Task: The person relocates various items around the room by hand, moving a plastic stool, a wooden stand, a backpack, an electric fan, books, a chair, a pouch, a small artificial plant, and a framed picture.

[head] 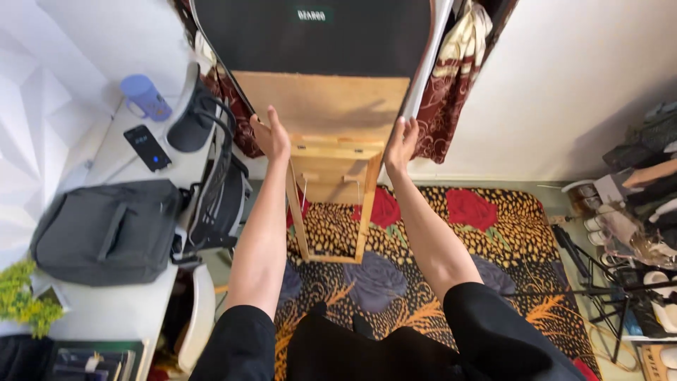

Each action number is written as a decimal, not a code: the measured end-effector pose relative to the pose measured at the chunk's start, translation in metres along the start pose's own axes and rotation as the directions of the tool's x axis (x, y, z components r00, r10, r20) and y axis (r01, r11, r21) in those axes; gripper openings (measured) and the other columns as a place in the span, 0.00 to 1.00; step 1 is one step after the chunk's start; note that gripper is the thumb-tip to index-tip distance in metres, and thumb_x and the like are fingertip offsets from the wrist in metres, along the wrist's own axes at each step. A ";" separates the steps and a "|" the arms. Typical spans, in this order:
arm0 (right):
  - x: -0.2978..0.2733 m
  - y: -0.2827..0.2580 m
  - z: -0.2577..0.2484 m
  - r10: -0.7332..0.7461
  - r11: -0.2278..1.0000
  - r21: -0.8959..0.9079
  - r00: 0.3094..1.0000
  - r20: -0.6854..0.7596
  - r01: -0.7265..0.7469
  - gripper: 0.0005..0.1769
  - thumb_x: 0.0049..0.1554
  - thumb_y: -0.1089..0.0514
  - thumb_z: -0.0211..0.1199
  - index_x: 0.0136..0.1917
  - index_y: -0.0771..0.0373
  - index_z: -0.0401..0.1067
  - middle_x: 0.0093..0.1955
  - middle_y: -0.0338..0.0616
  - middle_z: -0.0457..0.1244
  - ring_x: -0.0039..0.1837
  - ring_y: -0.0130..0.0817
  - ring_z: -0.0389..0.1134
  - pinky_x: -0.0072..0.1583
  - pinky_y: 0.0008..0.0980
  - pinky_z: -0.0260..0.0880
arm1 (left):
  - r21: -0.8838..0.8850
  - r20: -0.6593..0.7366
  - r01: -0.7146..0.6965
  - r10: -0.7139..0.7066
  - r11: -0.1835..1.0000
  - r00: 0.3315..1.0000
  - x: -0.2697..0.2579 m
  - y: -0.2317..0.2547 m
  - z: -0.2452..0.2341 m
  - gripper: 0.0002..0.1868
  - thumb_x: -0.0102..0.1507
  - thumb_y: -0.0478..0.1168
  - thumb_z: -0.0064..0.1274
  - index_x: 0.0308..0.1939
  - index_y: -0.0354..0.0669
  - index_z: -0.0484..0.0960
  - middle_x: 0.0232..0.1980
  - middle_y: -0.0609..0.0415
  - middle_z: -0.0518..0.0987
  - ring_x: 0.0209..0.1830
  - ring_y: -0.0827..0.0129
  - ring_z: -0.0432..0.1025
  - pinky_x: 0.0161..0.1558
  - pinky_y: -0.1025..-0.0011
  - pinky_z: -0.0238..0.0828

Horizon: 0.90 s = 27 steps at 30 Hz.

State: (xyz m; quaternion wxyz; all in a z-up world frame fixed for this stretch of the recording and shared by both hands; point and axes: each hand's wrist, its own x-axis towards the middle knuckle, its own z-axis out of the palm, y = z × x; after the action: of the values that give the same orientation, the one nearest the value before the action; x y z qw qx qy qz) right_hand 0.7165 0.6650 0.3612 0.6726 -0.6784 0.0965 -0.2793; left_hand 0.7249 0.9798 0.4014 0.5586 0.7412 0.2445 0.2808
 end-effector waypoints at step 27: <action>0.099 0.046 0.053 -0.163 0.935 0.194 0.844 -0.511 0.298 0.39 0.69 0.31 0.51 0.30 0.63 0.57 0.29 0.33 0.55 0.34 0.29 0.53 0.41 0.37 0.55 | -0.669 -0.430 -0.194 -0.160 0.718 0.889 0.132 -0.051 0.074 0.25 0.68 0.47 0.40 0.28 0.29 0.83 0.28 0.53 0.83 0.26 0.63 0.73 0.35 0.60 0.67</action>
State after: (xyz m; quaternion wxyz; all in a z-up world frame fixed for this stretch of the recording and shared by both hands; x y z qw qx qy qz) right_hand 0.8360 0.6566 0.3449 0.6722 -0.4963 0.1416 -0.5308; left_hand 0.8688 1.0310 0.3553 0.7187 0.3904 0.2384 0.5236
